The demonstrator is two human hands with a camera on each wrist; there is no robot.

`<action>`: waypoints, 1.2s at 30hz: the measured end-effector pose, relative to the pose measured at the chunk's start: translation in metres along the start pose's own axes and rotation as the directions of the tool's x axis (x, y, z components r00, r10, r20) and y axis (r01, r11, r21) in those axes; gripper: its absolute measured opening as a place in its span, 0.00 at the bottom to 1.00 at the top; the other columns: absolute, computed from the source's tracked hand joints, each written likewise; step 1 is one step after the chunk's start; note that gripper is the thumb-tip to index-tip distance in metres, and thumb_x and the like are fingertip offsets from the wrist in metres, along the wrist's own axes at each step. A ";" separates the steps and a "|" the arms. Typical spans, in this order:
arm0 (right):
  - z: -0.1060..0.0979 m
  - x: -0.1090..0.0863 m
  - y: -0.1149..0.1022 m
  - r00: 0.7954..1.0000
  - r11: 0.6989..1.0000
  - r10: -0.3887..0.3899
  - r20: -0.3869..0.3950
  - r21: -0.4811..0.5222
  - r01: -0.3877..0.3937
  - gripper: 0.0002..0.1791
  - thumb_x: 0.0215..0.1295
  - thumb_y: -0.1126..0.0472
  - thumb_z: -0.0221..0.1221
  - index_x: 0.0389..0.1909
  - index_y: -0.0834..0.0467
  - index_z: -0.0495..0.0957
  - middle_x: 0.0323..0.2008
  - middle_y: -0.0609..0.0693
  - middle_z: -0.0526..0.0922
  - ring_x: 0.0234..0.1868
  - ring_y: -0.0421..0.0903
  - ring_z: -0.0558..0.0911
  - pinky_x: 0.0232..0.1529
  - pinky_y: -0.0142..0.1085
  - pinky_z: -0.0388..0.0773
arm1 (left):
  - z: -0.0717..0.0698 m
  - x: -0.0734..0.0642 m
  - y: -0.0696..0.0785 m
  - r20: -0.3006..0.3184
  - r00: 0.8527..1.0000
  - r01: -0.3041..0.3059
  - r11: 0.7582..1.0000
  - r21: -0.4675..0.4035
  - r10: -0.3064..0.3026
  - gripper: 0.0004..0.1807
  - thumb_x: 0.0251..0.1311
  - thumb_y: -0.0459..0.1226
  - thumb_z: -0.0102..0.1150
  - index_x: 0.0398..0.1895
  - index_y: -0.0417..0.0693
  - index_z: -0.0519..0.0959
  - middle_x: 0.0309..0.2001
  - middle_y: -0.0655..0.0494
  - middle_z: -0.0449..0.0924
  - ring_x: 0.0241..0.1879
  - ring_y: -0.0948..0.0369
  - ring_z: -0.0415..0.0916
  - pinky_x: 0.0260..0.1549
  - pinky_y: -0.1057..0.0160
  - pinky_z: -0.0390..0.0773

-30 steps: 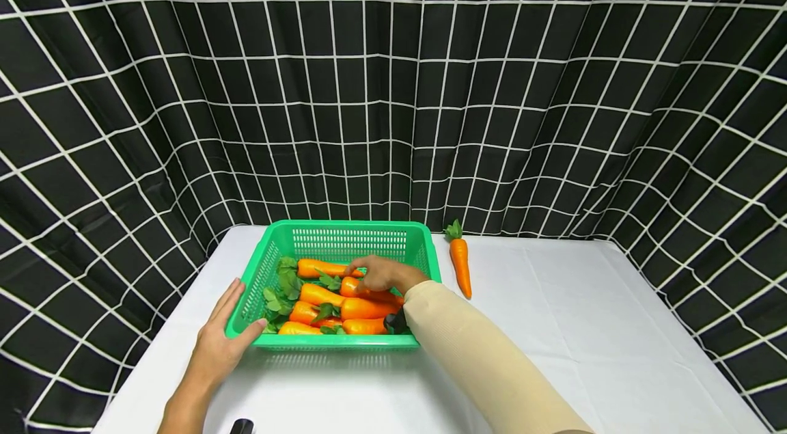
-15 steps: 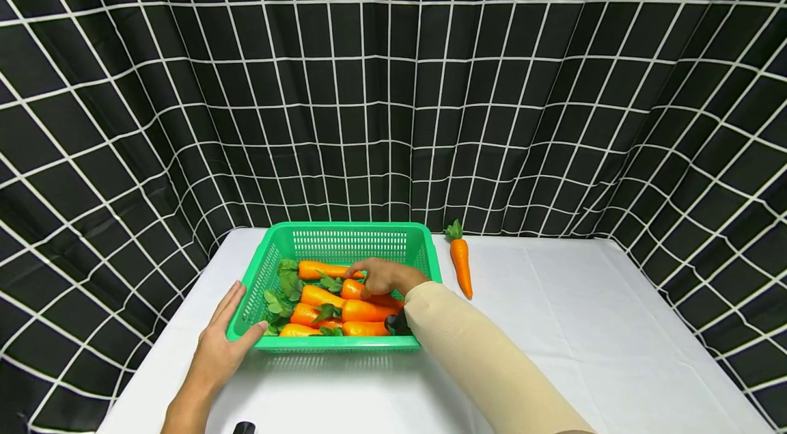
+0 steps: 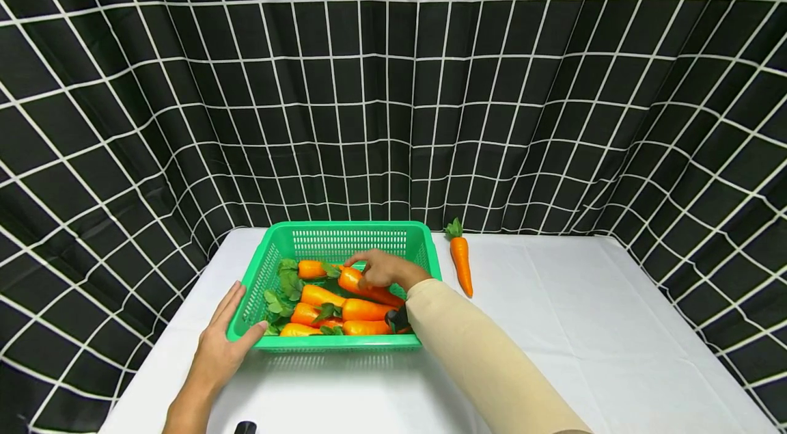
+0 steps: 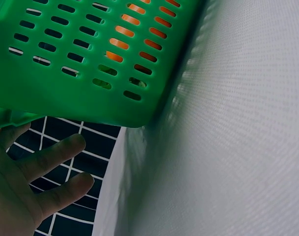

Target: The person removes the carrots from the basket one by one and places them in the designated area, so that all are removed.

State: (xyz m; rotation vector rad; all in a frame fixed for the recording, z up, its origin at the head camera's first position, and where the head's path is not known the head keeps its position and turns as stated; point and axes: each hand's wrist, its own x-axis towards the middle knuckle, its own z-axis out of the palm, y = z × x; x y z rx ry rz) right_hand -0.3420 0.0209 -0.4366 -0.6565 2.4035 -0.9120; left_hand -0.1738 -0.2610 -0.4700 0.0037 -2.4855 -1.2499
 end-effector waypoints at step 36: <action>-0.022 -0.026 -0.033 0.944 0.792 -0.188 -0.271 0.527 0.308 0.32 0.61 0.65 0.65 0.67 0.50 0.70 0.45 0.61 0.77 0.36 0.53 0.82 0.36 0.53 0.81 | 0.000 -0.001 0.000 -0.007 1.000 -0.008 1.000 0.013 0.008 0.42 0.55 0.43 0.68 0.73 0.47 0.61 0.73 0.58 0.54 0.70 0.45 0.51 0.60 0.35 0.55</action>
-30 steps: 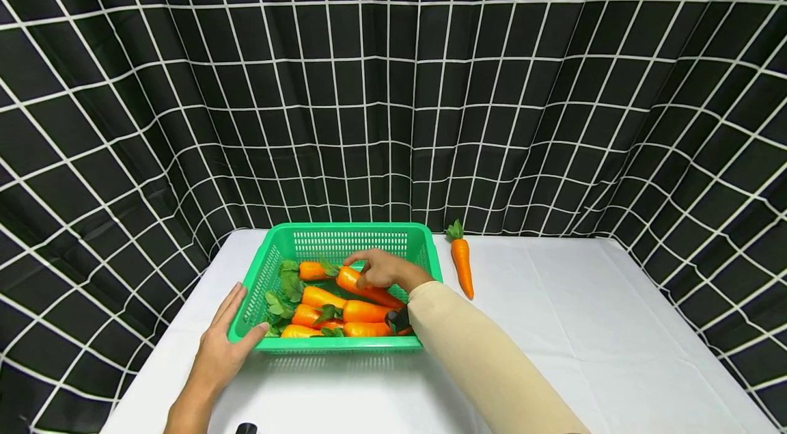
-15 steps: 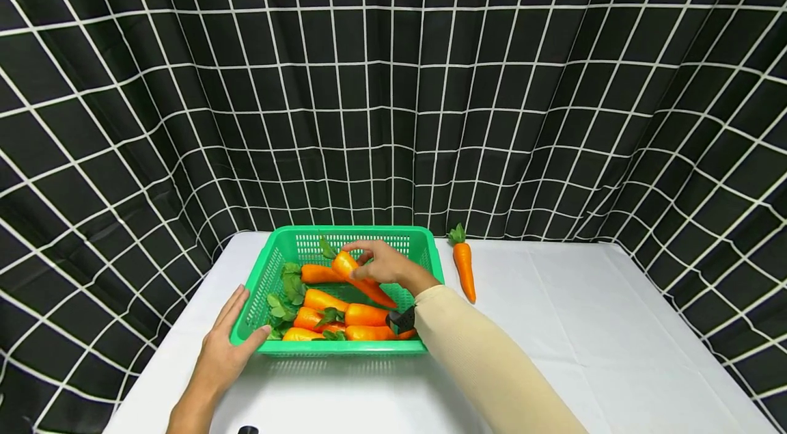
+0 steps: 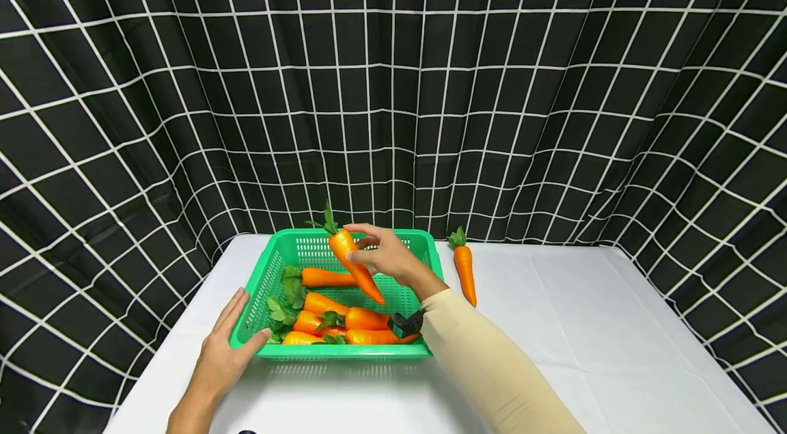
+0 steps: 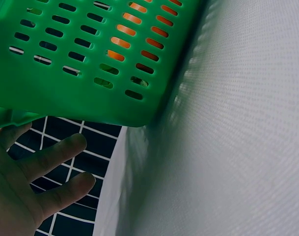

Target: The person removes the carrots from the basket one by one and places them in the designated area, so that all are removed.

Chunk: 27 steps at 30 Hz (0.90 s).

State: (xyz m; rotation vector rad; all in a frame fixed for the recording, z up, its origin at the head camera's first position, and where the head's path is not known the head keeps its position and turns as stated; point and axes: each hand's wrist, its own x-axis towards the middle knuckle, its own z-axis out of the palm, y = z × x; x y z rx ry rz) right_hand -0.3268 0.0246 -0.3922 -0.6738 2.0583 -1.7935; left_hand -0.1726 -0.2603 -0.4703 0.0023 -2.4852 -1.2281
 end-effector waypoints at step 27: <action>-0.002 -0.046 -0.034 0.969 0.970 -0.234 -0.077 0.047 0.238 0.31 0.63 0.65 0.63 0.68 0.55 0.68 0.46 0.63 0.77 0.41 0.57 0.81 0.35 0.51 0.82 | -0.001 0.000 0.002 -0.003 1.000 0.004 1.000 -0.002 -0.004 0.43 0.55 0.43 0.68 0.73 0.47 0.61 0.73 0.58 0.54 0.70 0.45 0.51 0.60 0.36 0.55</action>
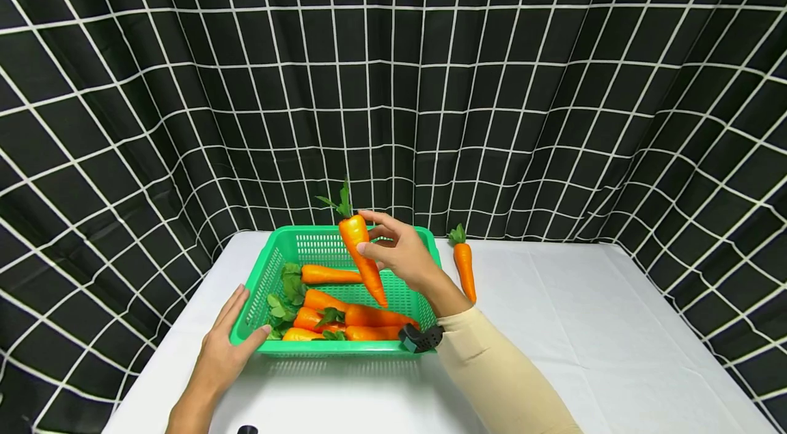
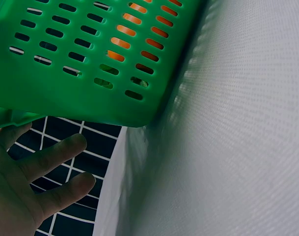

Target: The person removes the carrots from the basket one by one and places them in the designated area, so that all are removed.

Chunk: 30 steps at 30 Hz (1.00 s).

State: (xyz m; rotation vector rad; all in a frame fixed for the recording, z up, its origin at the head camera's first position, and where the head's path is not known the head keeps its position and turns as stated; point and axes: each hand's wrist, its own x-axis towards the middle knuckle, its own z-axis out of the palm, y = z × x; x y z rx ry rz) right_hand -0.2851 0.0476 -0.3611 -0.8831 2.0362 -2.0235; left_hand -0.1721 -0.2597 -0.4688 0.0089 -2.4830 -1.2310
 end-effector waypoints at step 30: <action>-0.021 -0.062 -0.044 0.978 0.989 -0.141 -0.154 0.031 0.147 0.31 0.60 0.70 0.62 0.66 0.58 0.69 0.43 0.63 0.78 0.33 0.52 0.79 0.27 0.35 0.77 | -0.001 0.001 0.001 0.025 1.000 -0.002 1.000 0.009 0.002 0.43 0.57 0.44 0.67 0.74 0.48 0.59 0.74 0.55 0.52 0.71 0.44 0.48 0.60 0.34 0.53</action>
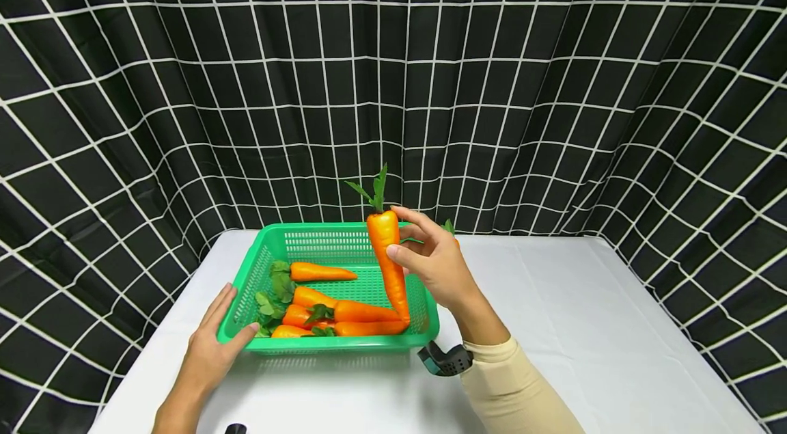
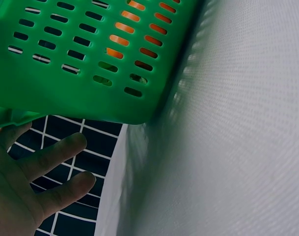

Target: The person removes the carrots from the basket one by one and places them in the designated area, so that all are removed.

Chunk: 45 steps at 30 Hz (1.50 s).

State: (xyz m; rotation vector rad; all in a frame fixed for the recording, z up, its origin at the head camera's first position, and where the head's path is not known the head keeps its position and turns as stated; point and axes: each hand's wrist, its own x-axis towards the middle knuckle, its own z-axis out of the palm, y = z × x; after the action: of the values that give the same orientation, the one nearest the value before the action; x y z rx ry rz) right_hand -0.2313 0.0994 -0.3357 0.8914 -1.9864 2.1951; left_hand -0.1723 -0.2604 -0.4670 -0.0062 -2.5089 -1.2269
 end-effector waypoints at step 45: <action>-0.093 -0.009 -0.003 0.969 0.992 -0.005 -0.247 -0.122 -0.026 0.31 0.62 0.71 0.62 0.66 0.63 0.67 0.41 0.63 0.76 0.36 0.49 0.81 0.29 0.41 0.83 | 0.002 -0.001 0.001 -0.034 0.999 -0.013 1.000 0.003 0.014 0.42 0.56 0.41 0.67 0.73 0.44 0.61 0.73 0.52 0.54 0.70 0.44 0.50 0.61 0.36 0.53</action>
State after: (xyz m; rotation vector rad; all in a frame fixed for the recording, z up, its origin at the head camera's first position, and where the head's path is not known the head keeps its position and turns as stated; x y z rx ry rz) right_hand -0.2577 0.1892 -0.3380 0.5618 -1.9848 2.0431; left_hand -0.1716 -0.2584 -0.4676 -0.0015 -2.4774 -1.2083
